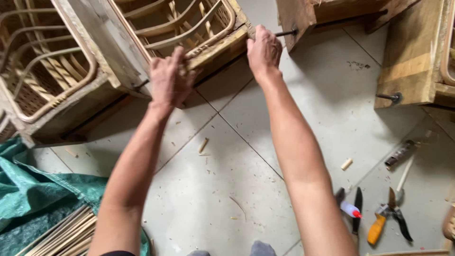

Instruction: The person is assembling a rectangular woven basket. They insert bamboo strips into a wooden mold, use a hammer to secure the strips, and apply glue to the joints. The person then moves the basket to the floor and continues adjusting the frame.

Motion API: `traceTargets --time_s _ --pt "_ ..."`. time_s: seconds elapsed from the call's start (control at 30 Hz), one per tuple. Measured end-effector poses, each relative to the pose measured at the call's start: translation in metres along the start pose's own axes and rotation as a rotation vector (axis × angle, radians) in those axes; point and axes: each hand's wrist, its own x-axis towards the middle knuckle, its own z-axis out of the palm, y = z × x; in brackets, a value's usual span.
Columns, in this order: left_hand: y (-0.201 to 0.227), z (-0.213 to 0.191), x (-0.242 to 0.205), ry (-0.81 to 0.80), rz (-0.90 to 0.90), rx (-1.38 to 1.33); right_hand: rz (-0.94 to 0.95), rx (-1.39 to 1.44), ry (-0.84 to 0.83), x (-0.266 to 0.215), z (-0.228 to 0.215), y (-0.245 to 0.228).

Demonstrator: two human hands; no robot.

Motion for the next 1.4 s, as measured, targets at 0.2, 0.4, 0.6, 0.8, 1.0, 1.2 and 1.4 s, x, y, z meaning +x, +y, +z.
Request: traceTargets --time_s 0.2,0.4,0.6,0.8,1.0,1.2,1.4 --pt "-0.008 -0.024 -0.016 0.062 0.206 0.039 -0.203 -0.008 0.218 -0.094 -0.005 0.015" --pt "0.031 -0.015 -0.088 -0.046 0.156 0.035 -0.266 0.064 0.215 -0.181 -0.041 0.045" --pt "0.069 -0.053 -0.18 -0.043 0.24 -0.064 -0.176 -0.045 0.156 -0.307 -0.074 0.05" --pt "0.118 -0.075 -0.266 -0.002 0.288 -0.147 -0.102 0.005 0.197 -0.419 -0.098 0.075" --pt "0.135 -0.077 -0.3 -0.065 0.283 -0.131 -0.041 -0.062 0.17 -0.463 -0.112 0.084" --pt "0.142 -0.075 -0.294 0.017 0.244 -0.144 -0.07 -0.005 0.113 -0.437 -0.121 0.081" --pt "0.146 -0.082 -0.296 0.135 0.228 -0.175 -0.056 -0.033 0.114 -0.429 -0.123 0.074"
